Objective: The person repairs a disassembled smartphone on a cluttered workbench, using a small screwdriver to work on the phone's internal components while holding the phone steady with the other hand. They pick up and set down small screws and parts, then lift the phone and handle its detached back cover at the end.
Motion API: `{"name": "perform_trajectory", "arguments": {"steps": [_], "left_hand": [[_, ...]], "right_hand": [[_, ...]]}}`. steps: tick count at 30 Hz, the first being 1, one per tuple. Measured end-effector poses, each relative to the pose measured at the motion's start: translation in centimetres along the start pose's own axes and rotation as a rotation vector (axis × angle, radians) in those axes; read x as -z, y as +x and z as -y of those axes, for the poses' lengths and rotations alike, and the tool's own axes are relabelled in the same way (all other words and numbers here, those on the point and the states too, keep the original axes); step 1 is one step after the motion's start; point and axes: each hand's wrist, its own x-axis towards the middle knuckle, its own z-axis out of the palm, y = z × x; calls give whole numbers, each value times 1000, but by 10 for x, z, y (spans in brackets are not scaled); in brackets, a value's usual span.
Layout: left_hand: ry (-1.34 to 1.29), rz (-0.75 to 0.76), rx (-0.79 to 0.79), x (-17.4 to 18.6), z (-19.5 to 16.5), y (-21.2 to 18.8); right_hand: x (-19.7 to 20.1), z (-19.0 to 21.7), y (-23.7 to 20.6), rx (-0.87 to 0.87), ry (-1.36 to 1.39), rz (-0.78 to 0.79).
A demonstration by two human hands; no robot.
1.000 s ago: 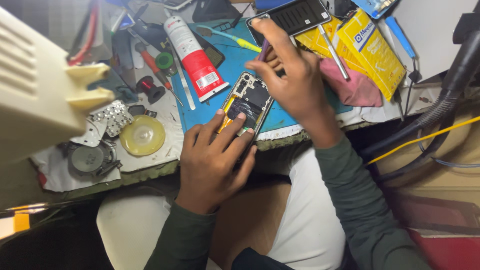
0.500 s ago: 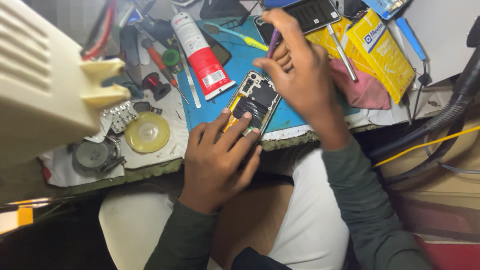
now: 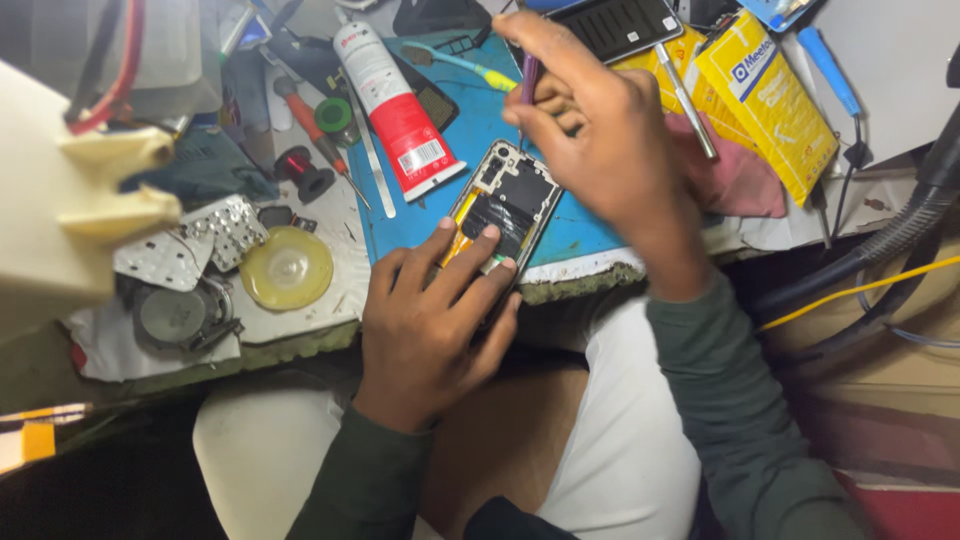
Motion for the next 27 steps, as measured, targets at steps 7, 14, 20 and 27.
{"name": "perform_trajectory", "arguments": {"steps": [7, 14, 20, 27], "left_hand": [[9, 4, -6, 1, -1, -1], [4, -3, 1, 0, 0, -5], [6, 1, -9, -1, 1, -2], [0, 7, 3, -3, -1, -4]], "right_hand": [[7, 9, -4, 41, 80, 37], [-9, -1, -12, -32, 33, -92], [-5, 0, -14, 30, 49, -69], [-6, 1, -15, 53, -22, -99]]}}
